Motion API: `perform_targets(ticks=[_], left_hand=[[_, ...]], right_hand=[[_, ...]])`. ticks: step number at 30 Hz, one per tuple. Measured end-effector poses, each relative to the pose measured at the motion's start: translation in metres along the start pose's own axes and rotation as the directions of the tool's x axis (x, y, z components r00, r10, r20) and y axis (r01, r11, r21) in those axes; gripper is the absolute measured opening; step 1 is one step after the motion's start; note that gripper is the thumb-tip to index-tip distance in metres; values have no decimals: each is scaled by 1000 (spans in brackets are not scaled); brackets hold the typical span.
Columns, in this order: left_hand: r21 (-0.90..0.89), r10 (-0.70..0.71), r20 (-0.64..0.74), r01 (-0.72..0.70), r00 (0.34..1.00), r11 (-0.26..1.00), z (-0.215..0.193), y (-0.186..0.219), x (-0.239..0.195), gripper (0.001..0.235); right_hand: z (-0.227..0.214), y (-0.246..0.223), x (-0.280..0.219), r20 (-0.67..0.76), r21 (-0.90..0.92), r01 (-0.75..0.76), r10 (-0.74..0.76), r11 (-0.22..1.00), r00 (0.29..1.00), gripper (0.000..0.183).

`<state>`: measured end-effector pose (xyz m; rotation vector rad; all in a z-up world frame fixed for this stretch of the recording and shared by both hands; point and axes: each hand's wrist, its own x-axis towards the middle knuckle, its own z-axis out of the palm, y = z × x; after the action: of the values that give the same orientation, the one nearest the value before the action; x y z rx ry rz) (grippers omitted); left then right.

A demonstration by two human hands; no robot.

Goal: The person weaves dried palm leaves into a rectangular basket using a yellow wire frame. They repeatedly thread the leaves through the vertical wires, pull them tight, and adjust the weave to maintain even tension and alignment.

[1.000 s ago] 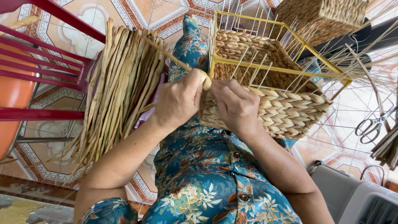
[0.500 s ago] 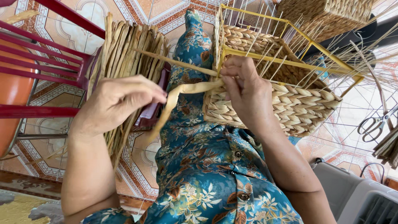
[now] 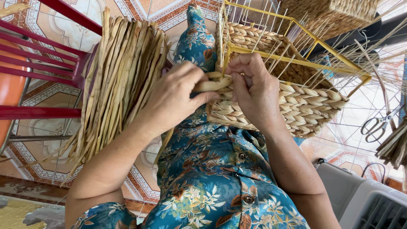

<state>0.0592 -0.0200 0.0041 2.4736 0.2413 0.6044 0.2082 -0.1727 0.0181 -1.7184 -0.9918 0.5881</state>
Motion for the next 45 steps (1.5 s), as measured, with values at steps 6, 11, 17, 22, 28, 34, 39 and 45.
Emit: perform_targets(ticks=[6,11,17,22,28,34,39,45], left_hand=[[-146,-41,-33,36,999,989,-9,11,-13,26],[21,55,56,-56,997,998,-16,-9,5,23],[-194,-50,113,71,992,978,7,-48,47,22],[-271,-315,433,455,845,848,28,-55,51,35],[-617,-342,449,563,826,550,40,-77,36,34],[-869,-459,205,377,865,322,58,-140,35,38],[-789,-503,72,357,861,500,95,-167,58,51],[-877,-492,158,351,856,329,105,-153,56,43]], right_hand=[[-2,0,2,4,5,-21,21,1000,1000,19],[-3,-3,1,24,-8,-27,27,1000,999,18],[1,-8,2,-17,-91,-17,15,996,1000,15],[22,-1,0,-125,-562,279,-413,779,902,27],[8,7,-7,-313,-417,209,-356,885,881,20],[-107,19,-21,-545,241,318,-143,917,826,22],[-183,36,-57,-689,387,469,-89,794,719,27],[-210,91,-67,-641,511,450,-24,732,767,16]])
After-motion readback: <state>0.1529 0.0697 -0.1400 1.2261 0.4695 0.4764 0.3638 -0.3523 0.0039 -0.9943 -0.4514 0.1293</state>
